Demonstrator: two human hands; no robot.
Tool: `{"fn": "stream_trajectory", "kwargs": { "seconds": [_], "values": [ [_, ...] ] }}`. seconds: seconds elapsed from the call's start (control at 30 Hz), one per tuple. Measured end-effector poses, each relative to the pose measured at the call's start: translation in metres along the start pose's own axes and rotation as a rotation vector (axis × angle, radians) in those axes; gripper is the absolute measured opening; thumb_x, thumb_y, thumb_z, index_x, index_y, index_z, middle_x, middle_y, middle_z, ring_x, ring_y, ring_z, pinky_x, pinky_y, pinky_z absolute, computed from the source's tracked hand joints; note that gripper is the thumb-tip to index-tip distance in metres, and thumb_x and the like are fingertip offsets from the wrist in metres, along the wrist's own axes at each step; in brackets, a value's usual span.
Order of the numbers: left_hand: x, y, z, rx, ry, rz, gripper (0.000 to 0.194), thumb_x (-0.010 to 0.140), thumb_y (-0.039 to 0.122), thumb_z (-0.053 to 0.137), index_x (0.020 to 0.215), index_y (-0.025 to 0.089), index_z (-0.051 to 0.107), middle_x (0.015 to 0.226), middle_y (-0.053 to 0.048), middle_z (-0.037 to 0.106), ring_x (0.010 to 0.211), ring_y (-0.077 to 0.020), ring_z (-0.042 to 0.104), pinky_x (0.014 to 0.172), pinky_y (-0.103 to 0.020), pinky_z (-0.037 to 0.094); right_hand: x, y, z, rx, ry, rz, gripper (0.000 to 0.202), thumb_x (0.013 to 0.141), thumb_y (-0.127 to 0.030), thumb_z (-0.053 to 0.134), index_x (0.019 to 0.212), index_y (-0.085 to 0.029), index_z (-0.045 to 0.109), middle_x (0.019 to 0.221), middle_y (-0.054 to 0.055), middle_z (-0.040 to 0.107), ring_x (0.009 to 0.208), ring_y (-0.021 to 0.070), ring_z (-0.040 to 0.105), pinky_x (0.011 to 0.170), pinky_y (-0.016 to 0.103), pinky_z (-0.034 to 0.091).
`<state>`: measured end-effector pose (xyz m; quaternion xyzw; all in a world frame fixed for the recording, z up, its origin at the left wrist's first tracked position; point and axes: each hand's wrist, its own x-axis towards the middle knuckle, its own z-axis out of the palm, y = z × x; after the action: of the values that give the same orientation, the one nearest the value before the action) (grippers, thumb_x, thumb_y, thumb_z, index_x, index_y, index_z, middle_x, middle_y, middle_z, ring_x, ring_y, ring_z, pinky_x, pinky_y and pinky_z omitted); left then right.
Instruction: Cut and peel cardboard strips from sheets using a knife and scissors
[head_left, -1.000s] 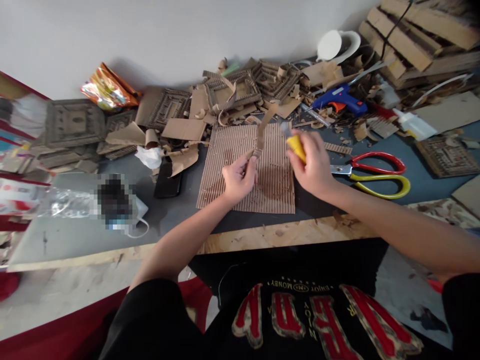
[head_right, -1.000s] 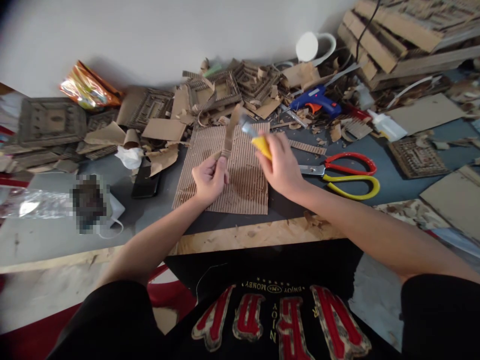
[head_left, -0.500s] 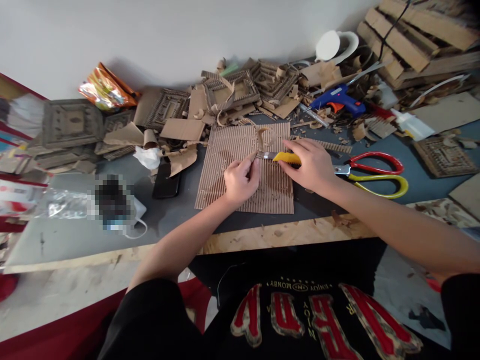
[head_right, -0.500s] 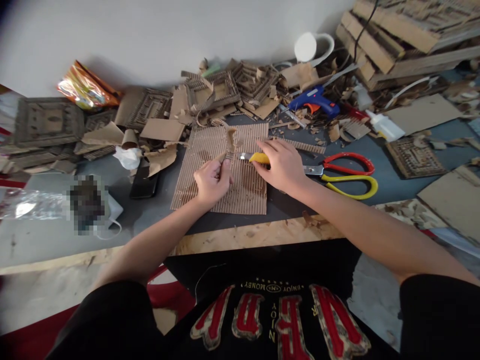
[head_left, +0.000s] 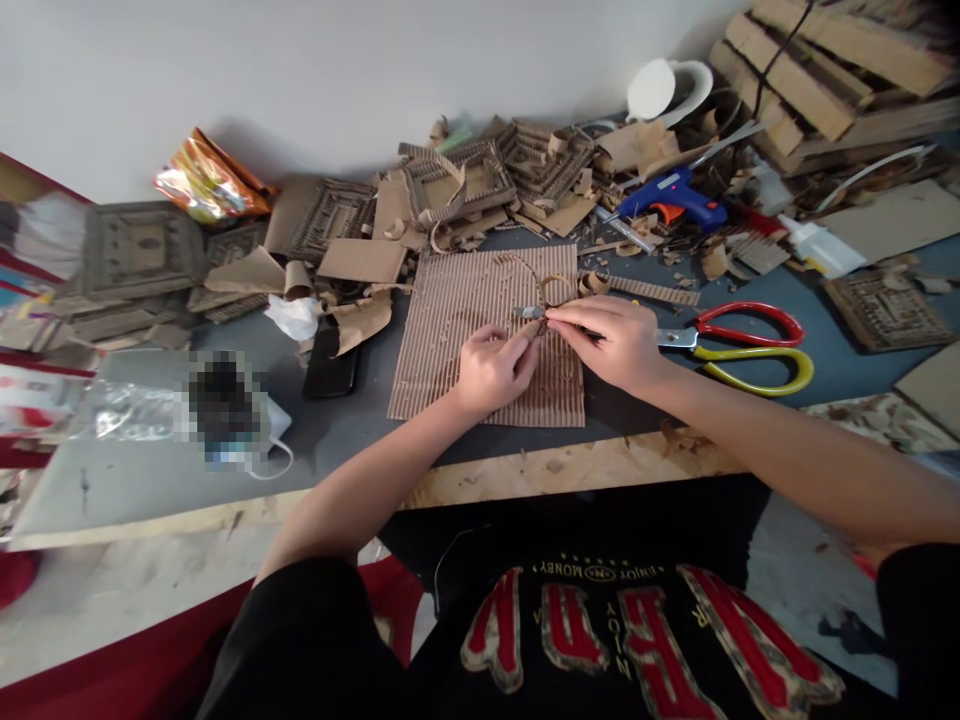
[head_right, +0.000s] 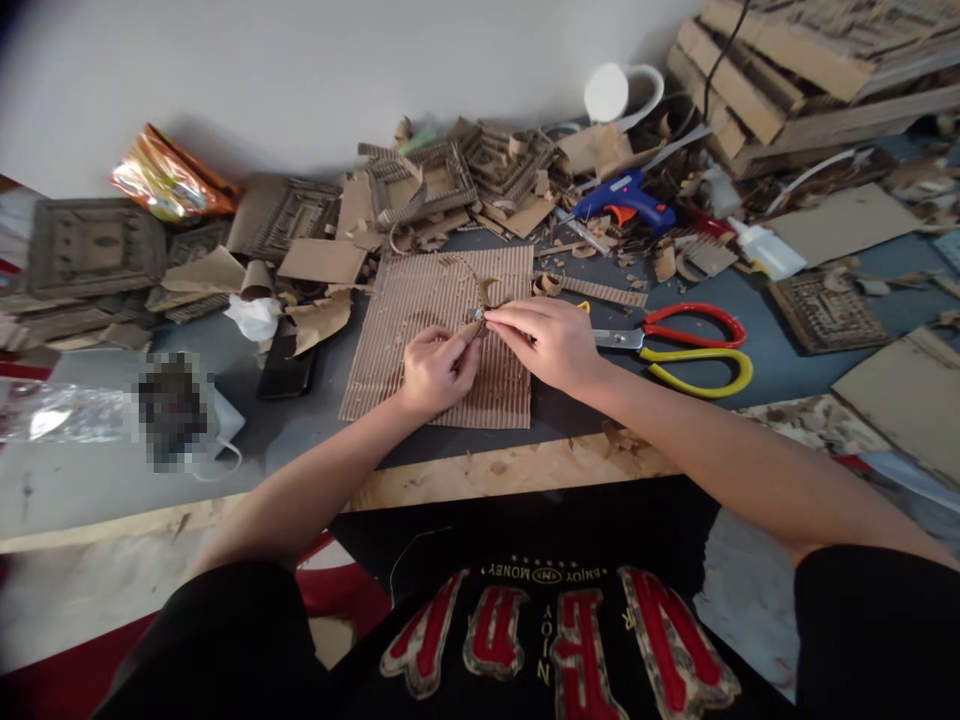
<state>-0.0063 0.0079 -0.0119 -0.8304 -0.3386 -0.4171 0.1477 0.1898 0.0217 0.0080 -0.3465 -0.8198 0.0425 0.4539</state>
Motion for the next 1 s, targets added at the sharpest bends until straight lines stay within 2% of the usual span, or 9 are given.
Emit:
{"fn": "stream_trajectory", "kwargs": {
  "seconds": [0.23, 0.43, 0.6, 0.7, 0.87, 1.0],
  "values": [
    [-0.0026, -0.0003, 0.0002, -0.013, -0.078, -0.028, 0.023, 0.093, 0.019, 0.047, 0.092, 0.018, 0.070, 0.046, 0.006, 0.053, 0.040, -0.0088, 0.044, 0.064, -0.026, 0.047, 0.0020, -0.0054, -0.0020, -0.113, 0.040, -0.043, 0.013, 0.088, -0.026, 0.060, 0.088, -0.022, 0.073, 0.088, 0.003, 0.077, 0.080, 0.0179, 0.073, 0.073, 0.031, 0.058],
    [-0.0021, -0.0002, 0.0010, 0.043, -0.027, 0.030, 0.025, 0.093, 0.018, 0.047, 0.102, 0.014, 0.070, 0.044, 0.006, 0.051, 0.039, -0.0083, 0.043, 0.065, -0.024, 0.048, 0.0017, -0.0067, 0.0003, -0.154, 0.047, -0.052, 0.008, 0.086, -0.022, 0.056, 0.083, -0.021, 0.064, 0.083, 0.002, 0.074, 0.074, 0.0162, 0.070, 0.067, 0.028, 0.053],
    [-0.0017, -0.0003, 0.0013, 0.048, -0.041, 0.041, 0.027, 0.093, 0.018, 0.047, 0.110, 0.015, 0.068, 0.046, 0.007, 0.054, 0.038, -0.0081, 0.043, 0.064, -0.024, 0.048, 0.0010, -0.0020, 0.0021, -0.169, 0.013, -0.070, 0.005, 0.086, -0.020, 0.052, 0.084, -0.023, 0.056, 0.084, 0.001, 0.071, 0.078, 0.0170, 0.067, 0.077, 0.032, 0.050],
    [-0.0011, 0.0002, 0.0010, 0.031, -0.024, 0.044, 0.027, 0.093, 0.018, 0.048, 0.111, 0.014, 0.067, 0.046, 0.007, 0.053, 0.038, -0.0079, 0.043, 0.064, -0.024, 0.048, 0.0011, 0.0001, 0.0025, -0.158, 0.026, -0.111, 0.006, 0.085, -0.018, 0.051, 0.086, -0.023, 0.053, 0.083, 0.001, 0.070, 0.078, 0.0171, 0.066, 0.082, 0.034, 0.047],
    [0.0003, 0.0015, -0.0003, 0.011, -0.045, 0.013, 0.026, 0.096, 0.020, 0.045, 0.107, 0.013, 0.067, 0.047, 0.006, 0.054, 0.040, -0.0077, 0.045, 0.064, -0.023, 0.049, 0.0011, 0.0015, 0.0035, -0.100, 0.048, -0.146, 0.009, 0.084, -0.015, 0.050, 0.088, -0.023, 0.051, 0.080, -0.001, 0.067, 0.075, 0.0167, 0.065, 0.080, 0.034, 0.047],
    [0.0011, 0.0013, -0.0011, -0.009, -0.063, -0.057, 0.026, 0.097, 0.021, 0.044, 0.100, 0.013, 0.068, 0.045, 0.006, 0.052, 0.041, -0.0086, 0.047, 0.061, -0.023, 0.048, 0.0016, 0.0007, 0.0014, -0.058, 0.098, -0.136, 0.013, 0.083, -0.016, 0.056, 0.094, -0.023, 0.054, 0.087, 0.001, 0.070, 0.083, 0.0185, 0.068, 0.079, 0.034, 0.049]
  ]
}}
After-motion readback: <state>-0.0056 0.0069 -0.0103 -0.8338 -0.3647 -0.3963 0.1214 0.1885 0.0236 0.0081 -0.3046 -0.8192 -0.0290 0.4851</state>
